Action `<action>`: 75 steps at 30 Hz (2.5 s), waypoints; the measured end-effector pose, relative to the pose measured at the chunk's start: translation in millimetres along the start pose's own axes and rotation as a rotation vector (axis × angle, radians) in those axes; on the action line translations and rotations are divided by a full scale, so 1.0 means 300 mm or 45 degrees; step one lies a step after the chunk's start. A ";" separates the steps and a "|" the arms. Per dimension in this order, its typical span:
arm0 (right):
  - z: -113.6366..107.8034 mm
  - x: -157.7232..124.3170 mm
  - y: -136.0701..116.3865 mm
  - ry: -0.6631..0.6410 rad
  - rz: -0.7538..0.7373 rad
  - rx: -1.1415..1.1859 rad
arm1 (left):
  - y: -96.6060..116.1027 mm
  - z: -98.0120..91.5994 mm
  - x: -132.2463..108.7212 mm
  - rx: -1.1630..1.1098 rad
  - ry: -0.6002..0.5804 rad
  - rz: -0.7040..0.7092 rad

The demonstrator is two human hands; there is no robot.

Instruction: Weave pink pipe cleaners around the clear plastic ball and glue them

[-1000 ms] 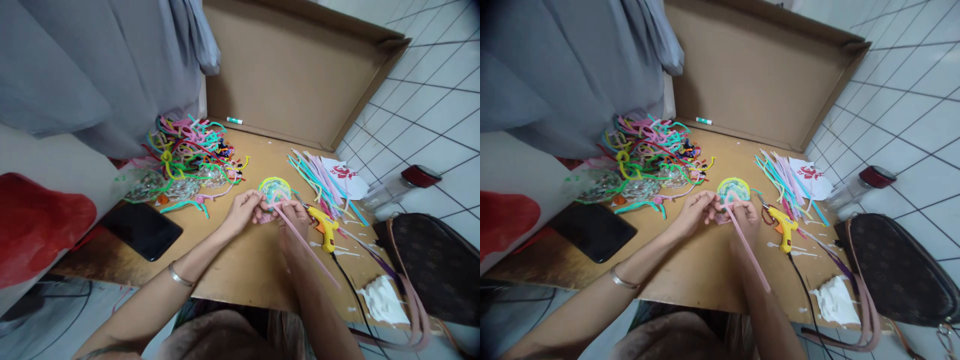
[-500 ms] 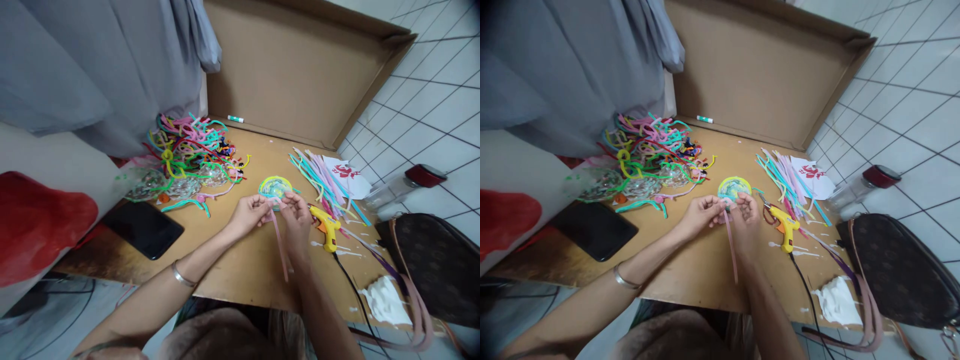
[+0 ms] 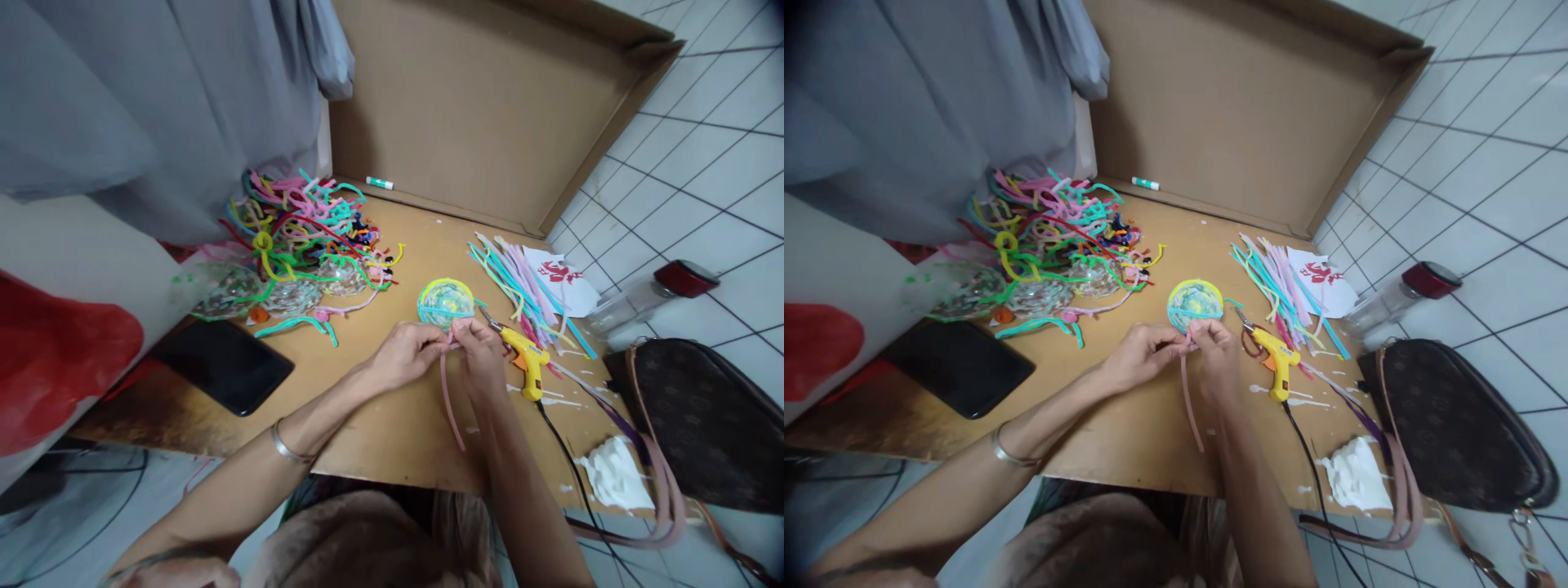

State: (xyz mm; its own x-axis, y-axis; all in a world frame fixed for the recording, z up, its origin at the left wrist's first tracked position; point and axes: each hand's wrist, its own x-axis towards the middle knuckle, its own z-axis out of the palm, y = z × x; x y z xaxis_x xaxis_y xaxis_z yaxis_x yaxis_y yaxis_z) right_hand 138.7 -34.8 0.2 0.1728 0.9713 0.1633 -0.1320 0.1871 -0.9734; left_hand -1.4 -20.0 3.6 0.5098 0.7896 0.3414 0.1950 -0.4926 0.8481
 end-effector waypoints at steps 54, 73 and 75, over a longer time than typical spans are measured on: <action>-0.042 0.003 -0.017 -0.085 0.071 -0.219 | -0.037 -0.075 0.023 0.669 0.515 0.041; -0.048 -0.015 -0.015 -0.162 -0.147 -0.525 | -0.027 -0.067 0.016 0.398 0.308 -0.009; -0.046 -0.020 -0.015 -0.041 -0.300 -0.792 | -0.026 -0.058 0.012 0.440 0.263 -0.033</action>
State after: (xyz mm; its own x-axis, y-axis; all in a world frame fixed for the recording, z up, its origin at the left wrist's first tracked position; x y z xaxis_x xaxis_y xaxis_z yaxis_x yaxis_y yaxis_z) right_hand 151.6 -43.5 1.3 0.0972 0.9206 0.3783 0.4954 0.2849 -0.8206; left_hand -15.6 -6.9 5.3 0.3287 0.8431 0.4257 0.4936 -0.5376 0.6836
